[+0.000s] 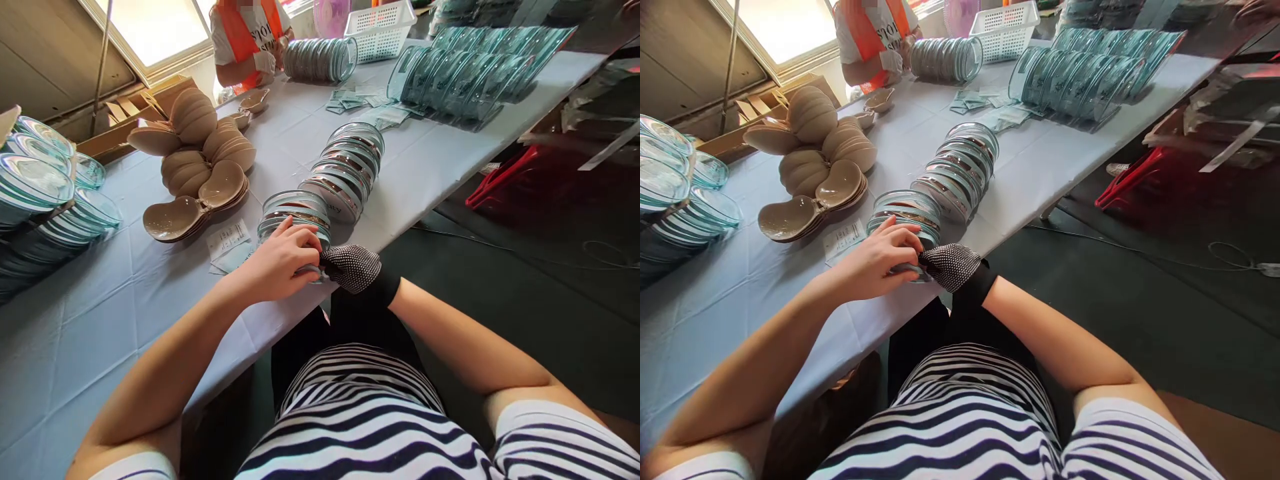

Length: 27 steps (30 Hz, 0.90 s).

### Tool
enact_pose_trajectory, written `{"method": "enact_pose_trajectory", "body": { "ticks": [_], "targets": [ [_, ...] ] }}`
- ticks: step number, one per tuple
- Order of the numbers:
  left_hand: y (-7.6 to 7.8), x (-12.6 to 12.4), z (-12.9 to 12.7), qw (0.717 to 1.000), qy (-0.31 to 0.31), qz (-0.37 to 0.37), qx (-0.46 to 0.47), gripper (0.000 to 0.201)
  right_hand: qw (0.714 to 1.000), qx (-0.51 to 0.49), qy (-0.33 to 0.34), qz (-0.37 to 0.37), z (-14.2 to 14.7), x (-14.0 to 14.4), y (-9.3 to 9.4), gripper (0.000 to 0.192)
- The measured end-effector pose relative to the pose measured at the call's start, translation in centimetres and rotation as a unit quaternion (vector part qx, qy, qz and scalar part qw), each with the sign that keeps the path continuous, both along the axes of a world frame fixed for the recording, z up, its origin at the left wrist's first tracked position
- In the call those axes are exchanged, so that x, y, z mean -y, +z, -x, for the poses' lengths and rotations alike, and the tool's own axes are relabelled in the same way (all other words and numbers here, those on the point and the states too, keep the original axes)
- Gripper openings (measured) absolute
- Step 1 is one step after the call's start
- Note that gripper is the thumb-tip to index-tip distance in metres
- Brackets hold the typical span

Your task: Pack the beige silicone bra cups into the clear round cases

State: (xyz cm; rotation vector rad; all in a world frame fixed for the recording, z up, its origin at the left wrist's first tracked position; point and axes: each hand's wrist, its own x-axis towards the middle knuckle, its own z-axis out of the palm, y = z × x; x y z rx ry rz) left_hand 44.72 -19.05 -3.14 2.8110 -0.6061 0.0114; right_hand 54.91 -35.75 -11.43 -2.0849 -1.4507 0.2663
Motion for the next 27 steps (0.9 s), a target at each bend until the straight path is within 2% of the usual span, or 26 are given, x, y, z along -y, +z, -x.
{"method": "enact_pose_trajectory", "body": {
  "ticks": [2,4,6,7,8,11,13,15,18,20,22,24,27],
  "targets": [
    [0.0,0.0,0.0,1.000,0.005,0.005,-0.004,0.006,0.991,-0.116,0.060,-0.022,-1.1,0.5,-0.2,0.019],
    [0.0,0.0,0.1,1.000,0.008,0.014,-0.004,0.009,0.960,-0.247,0.122,-0.059,-2.0,1.0,-0.4,0.026],
    [0.0,0.1,0.2,1.000,0.010,0.022,-0.003,0.014,0.928,-0.328,0.158,-0.079,-2.2,1.2,-0.3,0.037],
    [0.0,0.1,0.3,1.000,0.011,0.023,0.001,0.018,0.926,-0.334,0.159,-0.079,-2.1,1.2,-0.2,0.041],
    [-0.2,0.2,0.4,1.000,0.012,0.023,0.007,0.021,0.937,-0.311,0.141,-0.075,-1.7,1.3,0.0,0.042],
    [-0.7,-0.2,0.5,0.999,0.008,0.023,0.035,0.025,0.992,-0.112,0.027,-0.058,0.1,1.7,0.9,0.040],
    [-1.3,-0.7,0.4,0.997,-0.006,0.032,0.073,0.024,0.998,0.012,-0.032,-0.044,1.5,2.1,1.4,0.039],
    [-1.8,-1.3,0.2,0.990,-0.014,0.036,0.132,0.025,0.997,0.049,-0.065,-0.006,2.5,2.3,1.6,0.039],
    [-2.3,-1.7,0.1,0.978,0.008,0.011,0.210,0.029,0.990,-0.001,-0.116,0.078,3.2,2.2,1.0,0.046],
    [-2.6,-1.6,0.1,0.969,0.045,-0.034,0.242,0.030,0.987,-0.057,-0.113,0.101,3.1,2.0,0.2,0.053],
    [-2.8,-1.2,0.4,0.955,0.083,-0.083,0.272,0.030,0.988,-0.101,-0.088,0.077,2.8,1.8,-0.7,0.053],
    [-3.0,-1.0,0.6,0.945,0.095,-0.107,0.293,0.030,0.988,-0.128,-0.083,0.016,2.5,1.7,-1.4,0.045],
    [-3.3,-1.0,0.9,0.946,0.075,-0.083,0.304,0.031,0.971,-0.206,-0.079,-0.085,2.1,1.6,-2.0,0.032]
  ]
}}
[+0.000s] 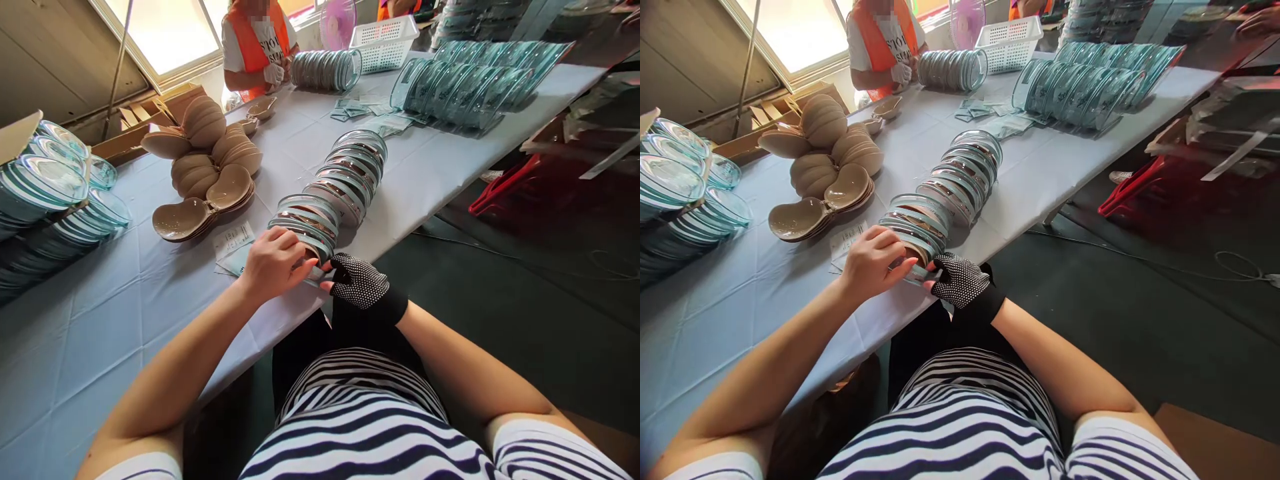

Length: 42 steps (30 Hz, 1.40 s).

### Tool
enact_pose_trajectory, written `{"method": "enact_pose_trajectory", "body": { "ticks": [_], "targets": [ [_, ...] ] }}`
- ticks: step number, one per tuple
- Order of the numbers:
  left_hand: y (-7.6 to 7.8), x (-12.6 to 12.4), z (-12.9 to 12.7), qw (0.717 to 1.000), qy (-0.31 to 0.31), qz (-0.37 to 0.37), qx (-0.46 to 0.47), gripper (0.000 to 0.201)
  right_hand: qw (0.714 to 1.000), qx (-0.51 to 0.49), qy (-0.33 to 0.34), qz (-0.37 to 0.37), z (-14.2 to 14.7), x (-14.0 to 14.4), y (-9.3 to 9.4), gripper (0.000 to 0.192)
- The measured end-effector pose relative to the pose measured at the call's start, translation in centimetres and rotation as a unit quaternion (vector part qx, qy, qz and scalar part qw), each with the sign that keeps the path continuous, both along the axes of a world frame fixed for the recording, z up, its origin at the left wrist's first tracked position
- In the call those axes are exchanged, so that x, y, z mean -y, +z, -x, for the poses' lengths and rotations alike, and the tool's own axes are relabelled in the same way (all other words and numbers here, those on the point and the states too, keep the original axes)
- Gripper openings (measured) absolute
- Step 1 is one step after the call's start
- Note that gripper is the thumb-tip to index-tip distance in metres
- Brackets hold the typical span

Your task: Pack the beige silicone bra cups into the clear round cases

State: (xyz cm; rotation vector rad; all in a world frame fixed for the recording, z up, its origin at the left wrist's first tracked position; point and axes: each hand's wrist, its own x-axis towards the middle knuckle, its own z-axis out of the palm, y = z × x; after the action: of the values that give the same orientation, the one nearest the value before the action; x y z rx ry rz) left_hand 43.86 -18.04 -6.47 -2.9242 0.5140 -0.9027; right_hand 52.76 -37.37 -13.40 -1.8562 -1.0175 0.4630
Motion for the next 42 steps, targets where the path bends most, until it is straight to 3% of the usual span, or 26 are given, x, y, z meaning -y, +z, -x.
{"method": "enact_pose_trajectory", "body": {
  "ticks": [5,9,13,14,16,19,20,23,27,31,34,36,39,42],
  "targets": [
    [0.1,-0.4,-0.3,0.999,-0.015,0.048,-0.015,0.024,0.989,-0.130,0.048,-0.057,-0.5,0.0,-0.1,0.031],
    [0.3,-0.3,-0.8,0.994,-0.020,0.029,-0.107,0.026,0.994,-0.086,0.047,-0.047,-0.2,0.0,0.4,0.029],
    [0.1,-0.9,-1.0,0.997,-0.026,0.075,-0.022,0.028,0.998,0.022,0.024,-0.057,-1.1,0.3,2.6,0.020],
    [0.1,-1.3,-1.0,0.996,-0.037,0.080,-0.012,0.032,0.995,0.061,-0.007,-0.075,-2.2,0.3,3.5,0.021],
    [0.2,-2.2,-0.9,0.994,-0.050,0.076,-0.062,0.059,0.976,0.141,-0.114,-0.122,-6.0,0.3,5.2,0.025],
    [0.7,-3.4,-1.0,0.978,-0.053,0.082,-0.183,0.091,0.916,0.251,-0.278,-0.142,-14.4,-0.8,6.9,0.040],
    [0.9,-3.6,-1.0,0.974,-0.060,0.084,-0.203,0.093,0.912,0.270,-0.290,-0.108,-17.3,-1.4,7.1,0.052],
    [1.3,-3.4,-1.0,0.971,-0.086,0.071,-0.213,0.085,0.945,0.182,-0.268,0.033,-24.5,-3.8,7.0,0.069],
    [1.0,-1.8,-1.3,0.972,-0.093,0.105,-0.188,0.081,0.967,0.107,-0.216,0.085,-28.4,-7.6,6.6,0.061],
    [0.3,0.9,-1.6,0.977,-0.028,0.147,-0.150,0.080,0.976,0.108,-0.163,0.093,-27.7,-12.0,6.8,0.052],
    [0.1,3.5,-1.0,0.979,0.057,0.144,-0.136,0.082,0.984,0.101,-0.109,0.102,-25.5,-14.9,6.9,0.053],
    [0.5,4.7,0.1,0.975,0.075,0.146,-0.151,0.086,0.987,0.097,-0.072,0.102,-23.4,-16.1,6.8,0.052],
    [1.7,4.4,1.7,0.966,0.012,0.158,-0.206,0.081,0.991,0.093,-0.046,0.088,-20.0,-16.3,6.5,0.046],
    [3.0,0.6,0.5,0.936,-0.113,0.267,-0.201,0.046,0.992,0.086,-0.055,0.075,-17.1,-16.0,6.2,0.039]
  ]
}}
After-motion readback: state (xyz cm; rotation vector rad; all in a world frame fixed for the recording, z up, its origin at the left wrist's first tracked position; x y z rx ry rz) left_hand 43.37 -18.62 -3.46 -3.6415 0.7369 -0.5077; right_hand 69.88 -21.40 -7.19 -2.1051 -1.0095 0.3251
